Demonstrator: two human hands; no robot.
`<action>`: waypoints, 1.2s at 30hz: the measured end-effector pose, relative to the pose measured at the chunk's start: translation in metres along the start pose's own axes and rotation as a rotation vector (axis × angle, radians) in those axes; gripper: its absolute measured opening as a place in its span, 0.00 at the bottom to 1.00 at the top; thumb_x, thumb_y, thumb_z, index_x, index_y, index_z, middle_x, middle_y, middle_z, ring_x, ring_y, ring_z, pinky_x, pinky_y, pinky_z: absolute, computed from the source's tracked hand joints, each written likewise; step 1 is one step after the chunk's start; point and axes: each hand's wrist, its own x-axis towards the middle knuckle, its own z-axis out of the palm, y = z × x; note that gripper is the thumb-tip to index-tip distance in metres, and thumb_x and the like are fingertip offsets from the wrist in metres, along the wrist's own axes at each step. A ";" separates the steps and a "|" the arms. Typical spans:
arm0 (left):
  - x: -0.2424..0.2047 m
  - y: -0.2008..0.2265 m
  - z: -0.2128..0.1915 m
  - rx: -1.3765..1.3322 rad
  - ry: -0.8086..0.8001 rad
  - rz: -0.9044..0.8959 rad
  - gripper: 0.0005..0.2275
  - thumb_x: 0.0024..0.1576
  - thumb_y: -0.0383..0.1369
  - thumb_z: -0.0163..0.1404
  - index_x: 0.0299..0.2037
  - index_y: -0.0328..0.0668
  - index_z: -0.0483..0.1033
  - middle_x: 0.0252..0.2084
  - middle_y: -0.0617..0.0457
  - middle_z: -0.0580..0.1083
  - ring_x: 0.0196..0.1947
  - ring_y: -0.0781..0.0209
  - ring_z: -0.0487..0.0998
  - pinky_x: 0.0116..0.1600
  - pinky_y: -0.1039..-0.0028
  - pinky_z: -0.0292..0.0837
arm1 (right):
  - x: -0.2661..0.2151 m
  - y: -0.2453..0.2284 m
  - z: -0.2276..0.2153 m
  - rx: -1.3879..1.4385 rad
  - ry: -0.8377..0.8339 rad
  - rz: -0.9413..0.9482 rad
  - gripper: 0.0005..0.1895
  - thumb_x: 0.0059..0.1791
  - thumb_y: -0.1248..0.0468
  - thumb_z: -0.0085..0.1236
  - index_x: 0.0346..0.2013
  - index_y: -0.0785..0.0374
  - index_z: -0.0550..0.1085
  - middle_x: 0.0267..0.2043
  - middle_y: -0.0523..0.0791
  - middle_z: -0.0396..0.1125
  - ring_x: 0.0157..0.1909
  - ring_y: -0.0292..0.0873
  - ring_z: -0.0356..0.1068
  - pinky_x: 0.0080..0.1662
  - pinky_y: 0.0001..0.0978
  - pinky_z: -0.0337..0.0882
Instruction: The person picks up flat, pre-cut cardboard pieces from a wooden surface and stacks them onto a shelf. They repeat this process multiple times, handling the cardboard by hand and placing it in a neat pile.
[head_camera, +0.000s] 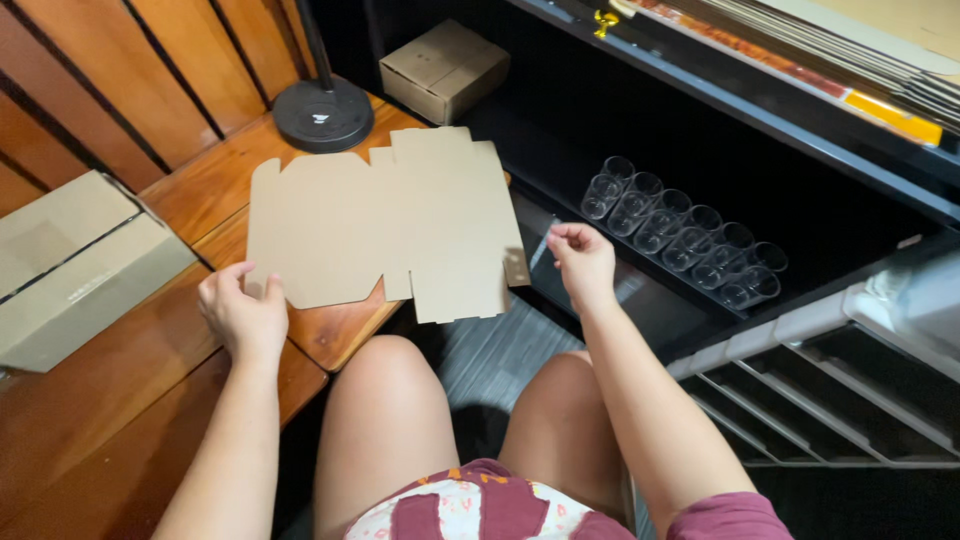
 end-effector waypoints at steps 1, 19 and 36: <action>-0.004 -0.004 -0.001 0.009 0.043 0.038 0.19 0.48 0.35 0.69 0.48 0.51 0.78 0.53 0.53 0.67 0.54 0.47 0.72 0.60 0.59 0.66 | -0.003 0.018 0.006 -0.015 0.026 0.007 0.12 0.46 0.73 0.66 0.44 0.68 0.80 0.28 0.43 0.68 0.26 0.32 0.65 0.30 0.20 0.70; -0.020 -0.007 -0.001 0.147 0.058 0.047 0.17 0.48 0.35 0.67 0.48 0.43 0.81 0.49 0.48 0.70 0.53 0.41 0.72 0.56 0.52 0.68 | -0.026 0.078 0.035 -0.123 0.024 0.178 0.23 0.45 0.61 0.75 0.51 0.67 0.79 0.31 0.42 0.68 0.31 0.32 0.69 0.34 0.22 0.76; -0.018 -0.001 -0.009 0.069 0.068 0.083 0.15 0.47 0.31 0.68 0.44 0.41 0.82 0.44 0.47 0.71 0.45 0.41 0.76 0.53 0.56 0.72 | -0.017 0.087 0.032 0.147 0.024 0.274 0.22 0.42 0.70 0.76 0.48 0.70 0.78 0.28 0.42 0.71 0.28 0.35 0.76 0.36 0.23 0.81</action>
